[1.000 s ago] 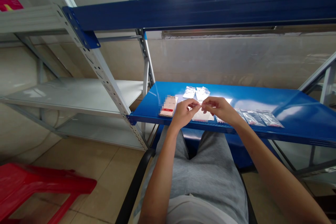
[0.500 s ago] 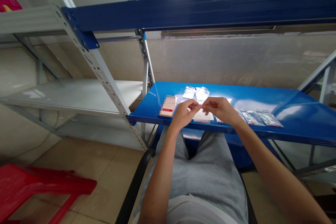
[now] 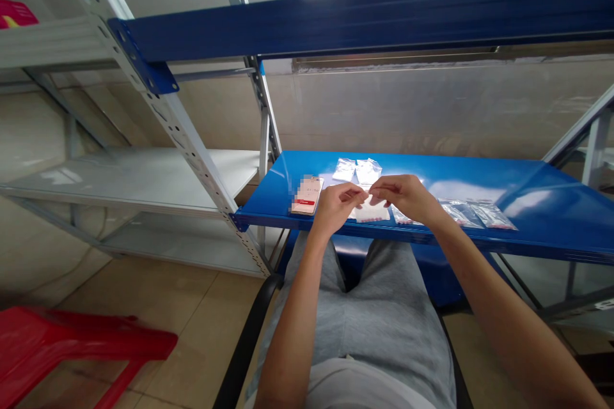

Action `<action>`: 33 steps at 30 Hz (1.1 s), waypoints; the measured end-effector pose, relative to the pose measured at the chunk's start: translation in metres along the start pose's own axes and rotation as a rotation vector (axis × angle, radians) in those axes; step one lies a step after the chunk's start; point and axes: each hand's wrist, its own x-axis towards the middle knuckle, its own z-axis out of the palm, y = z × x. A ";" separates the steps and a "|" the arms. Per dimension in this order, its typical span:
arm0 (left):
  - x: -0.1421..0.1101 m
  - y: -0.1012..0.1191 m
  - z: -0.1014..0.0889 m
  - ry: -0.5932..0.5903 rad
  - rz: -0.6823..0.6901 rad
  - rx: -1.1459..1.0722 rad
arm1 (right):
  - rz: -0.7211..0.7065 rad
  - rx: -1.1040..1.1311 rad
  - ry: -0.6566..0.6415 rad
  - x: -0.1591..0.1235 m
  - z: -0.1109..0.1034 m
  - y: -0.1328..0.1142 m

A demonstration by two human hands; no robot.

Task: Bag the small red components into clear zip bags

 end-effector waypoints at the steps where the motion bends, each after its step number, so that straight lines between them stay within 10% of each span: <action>1: 0.000 -0.002 0.000 -0.015 -0.021 -0.055 | 0.009 0.015 0.010 0.000 -0.001 0.000; 10: 0.005 -0.005 0.007 0.105 -0.093 -0.202 | 0.130 0.287 0.040 -0.004 -0.011 0.000; 16: 0.004 0.000 0.044 0.124 -0.176 -0.295 | 0.181 0.186 0.109 -0.039 -0.016 0.022; 24: 0.059 -0.012 0.200 -0.156 -0.230 -0.433 | 0.312 0.029 0.636 -0.133 -0.112 0.085; 28: 0.109 -0.022 0.292 -0.227 -0.297 -0.127 | 0.384 -0.186 0.856 -0.161 -0.177 0.116; 33: 0.135 -0.031 0.354 -0.259 -0.265 0.031 | 0.537 -0.372 0.845 -0.170 -0.220 0.156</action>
